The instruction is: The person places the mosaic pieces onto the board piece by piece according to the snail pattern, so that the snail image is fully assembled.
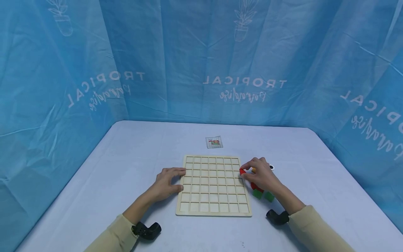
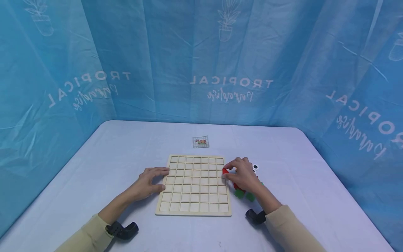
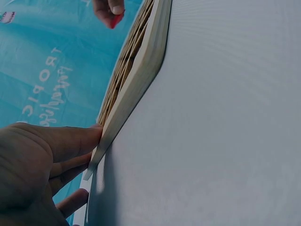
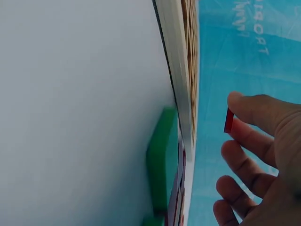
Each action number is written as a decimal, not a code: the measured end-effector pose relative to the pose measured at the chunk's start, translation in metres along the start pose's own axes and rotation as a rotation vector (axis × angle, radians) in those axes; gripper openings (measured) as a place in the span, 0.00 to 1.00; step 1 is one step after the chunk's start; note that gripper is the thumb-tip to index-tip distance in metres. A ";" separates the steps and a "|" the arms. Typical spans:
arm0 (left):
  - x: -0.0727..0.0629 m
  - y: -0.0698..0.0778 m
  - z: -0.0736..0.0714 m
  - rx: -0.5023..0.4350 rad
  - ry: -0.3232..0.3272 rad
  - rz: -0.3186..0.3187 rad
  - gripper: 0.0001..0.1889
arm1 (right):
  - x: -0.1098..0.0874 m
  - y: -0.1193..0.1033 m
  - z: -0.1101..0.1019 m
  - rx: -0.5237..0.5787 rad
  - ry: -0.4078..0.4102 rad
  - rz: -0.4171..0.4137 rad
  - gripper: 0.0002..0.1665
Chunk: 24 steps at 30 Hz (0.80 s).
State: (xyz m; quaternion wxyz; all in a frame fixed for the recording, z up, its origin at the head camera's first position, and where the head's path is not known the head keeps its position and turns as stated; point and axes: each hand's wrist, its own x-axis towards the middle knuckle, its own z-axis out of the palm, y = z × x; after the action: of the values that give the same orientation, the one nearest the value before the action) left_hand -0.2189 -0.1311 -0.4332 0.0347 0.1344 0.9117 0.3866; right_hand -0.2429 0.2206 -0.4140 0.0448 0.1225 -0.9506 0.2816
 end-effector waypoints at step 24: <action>0.000 -0.004 0.000 0.011 0.008 0.044 0.27 | 0.026 -0.020 0.034 -0.042 -0.059 0.034 0.15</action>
State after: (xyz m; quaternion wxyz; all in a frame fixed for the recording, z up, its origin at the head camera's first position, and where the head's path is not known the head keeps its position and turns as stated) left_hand -0.2194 -0.1335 -0.4361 0.0218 0.1531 0.9109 0.3826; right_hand -0.2632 0.1804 -0.4280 0.0145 0.1135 -0.9592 0.2584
